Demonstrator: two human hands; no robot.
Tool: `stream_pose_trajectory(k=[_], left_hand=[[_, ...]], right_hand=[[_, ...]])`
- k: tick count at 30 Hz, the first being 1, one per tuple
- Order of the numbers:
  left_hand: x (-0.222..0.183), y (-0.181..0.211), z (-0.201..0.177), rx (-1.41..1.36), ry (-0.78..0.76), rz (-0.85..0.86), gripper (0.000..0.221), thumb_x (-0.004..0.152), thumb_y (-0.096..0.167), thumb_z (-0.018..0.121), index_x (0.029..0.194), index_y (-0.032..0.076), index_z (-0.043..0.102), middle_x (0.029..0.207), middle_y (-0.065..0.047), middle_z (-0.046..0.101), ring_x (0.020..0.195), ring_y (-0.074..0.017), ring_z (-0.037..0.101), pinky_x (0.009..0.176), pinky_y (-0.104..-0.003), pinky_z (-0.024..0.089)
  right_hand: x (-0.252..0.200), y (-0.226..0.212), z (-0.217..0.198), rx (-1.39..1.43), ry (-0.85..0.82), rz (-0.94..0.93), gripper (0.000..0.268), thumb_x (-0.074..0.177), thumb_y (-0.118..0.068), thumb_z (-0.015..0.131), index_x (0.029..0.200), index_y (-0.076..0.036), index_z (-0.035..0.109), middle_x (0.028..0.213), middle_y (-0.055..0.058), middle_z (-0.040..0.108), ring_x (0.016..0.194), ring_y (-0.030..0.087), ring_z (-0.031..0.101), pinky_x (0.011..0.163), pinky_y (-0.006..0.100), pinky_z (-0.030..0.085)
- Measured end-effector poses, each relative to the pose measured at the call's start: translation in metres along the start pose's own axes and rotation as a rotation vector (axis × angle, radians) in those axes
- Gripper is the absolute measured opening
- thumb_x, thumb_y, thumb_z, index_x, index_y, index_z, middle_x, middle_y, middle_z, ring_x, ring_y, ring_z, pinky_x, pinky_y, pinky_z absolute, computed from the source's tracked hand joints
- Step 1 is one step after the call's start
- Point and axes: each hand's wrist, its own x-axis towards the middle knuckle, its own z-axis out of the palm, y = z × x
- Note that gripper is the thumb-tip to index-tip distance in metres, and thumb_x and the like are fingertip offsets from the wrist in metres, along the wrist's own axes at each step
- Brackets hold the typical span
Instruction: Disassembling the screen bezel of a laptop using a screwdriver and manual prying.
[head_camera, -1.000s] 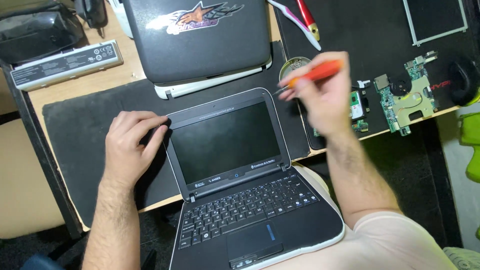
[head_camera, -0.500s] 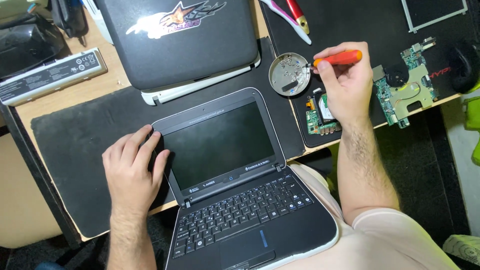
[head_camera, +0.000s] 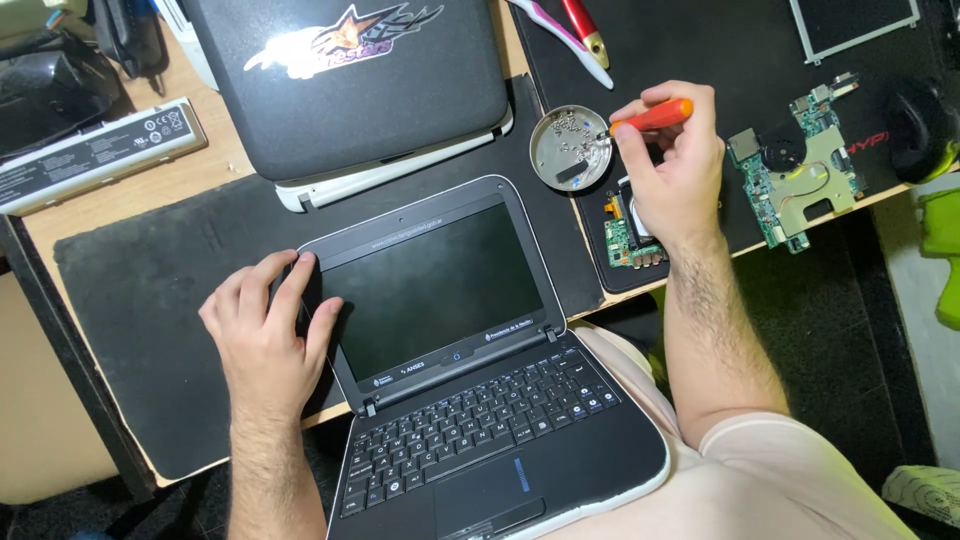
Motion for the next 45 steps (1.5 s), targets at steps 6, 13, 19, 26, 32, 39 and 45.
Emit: stream_pose_trajectory(k=[6,13,19,26,32,39,45], left_hand=[[-0.001,-0.001,0.001,-0.019,-0.003,-0.012,0.05,0.118,0.044,0.089,0.157,0.014,0.086,0.16,-0.005,0.077,0.138,-0.0358,0.068,0.118,-0.059,0.047],[0.0,-0.001,0.0,-0.028,-0.005,-0.017,0.051,0.117,0.044,0.091,0.157,0.013,0.086,0.161,-0.006,0.077,0.137,-0.0369,0.068,0.118,-0.06,0.047],[0.0,-0.001,0.0,-0.042,-0.003,-0.019,0.051,0.116,0.043,0.092,0.157,0.013,0.086,0.161,-0.006,0.076,0.139,-0.0364,0.068,0.118,-0.06,0.047],[0.007,0.002,-0.008,-0.101,0.014,-0.031,0.047,0.117,0.042,0.091,0.153,0.012,0.086,0.158,-0.006,0.078,0.138,-0.0365,0.069,0.118,-0.058,0.046],[0.002,0.0,-0.011,-0.146,0.039,-0.055,0.042,0.115,0.037,0.093,0.147,0.012,0.088,0.155,-0.006,0.079,0.137,-0.0364,0.07,0.118,-0.057,0.046],[0.002,-0.004,-0.006,-0.136,0.072,-0.036,0.043,0.111,0.036,0.099,0.144,0.011,0.09,0.154,-0.005,0.081,0.135,-0.0347,0.072,0.117,-0.057,0.048],[0.0,-0.002,-0.009,-0.184,0.084,-0.046,0.036,0.113,0.032,0.097,0.141,0.01,0.09,0.152,-0.007,0.082,0.135,-0.0349,0.073,0.118,-0.056,0.047]], right_hand=[[0.002,-0.002,0.001,-0.03,-0.006,0.012,0.035,0.121,0.008,0.077,0.147,-0.003,0.055,0.129,0.02,0.086,0.121,0.032,0.084,0.111,0.046,0.067],[0.002,0.001,0.001,-0.038,-0.002,0.0,0.035,0.121,0.007,0.077,0.147,-0.003,0.056,0.128,0.02,0.086,0.119,0.032,0.084,0.109,0.046,0.067],[0.003,0.001,-0.001,0.12,0.041,0.008,0.039,0.122,0.018,0.071,0.148,-0.001,0.05,0.13,0.029,0.08,0.125,0.036,0.081,0.121,0.046,0.067],[-0.002,-0.006,0.014,0.482,0.085,0.224,0.032,0.127,0.008,0.071,0.149,-0.007,0.052,0.125,0.026,0.08,0.114,0.029,0.083,0.1,0.037,0.075],[0.002,-0.014,0.033,0.711,-0.004,0.31,0.033,0.126,-0.009,0.081,0.15,-0.01,0.058,0.126,0.019,0.082,0.117,0.028,0.086,0.096,0.036,0.077],[0.015,-0.007,0.021,0.584,0.076,0.309,0.028,0.129,-0.006,0.075,0.15,-0.01,0.056,0.128,0.024,0.083,0.104,0.027,0.083,0.095,0.033,0.077],[0.005,-0.021,0.024,0.598,-0.029,0.318,0.035,0.129,-0.004,0.072,0.16,-0.009,0.055,0.131,0.022,0.082,0.115,0.028,0.084,0.098,0.035,0.077]])
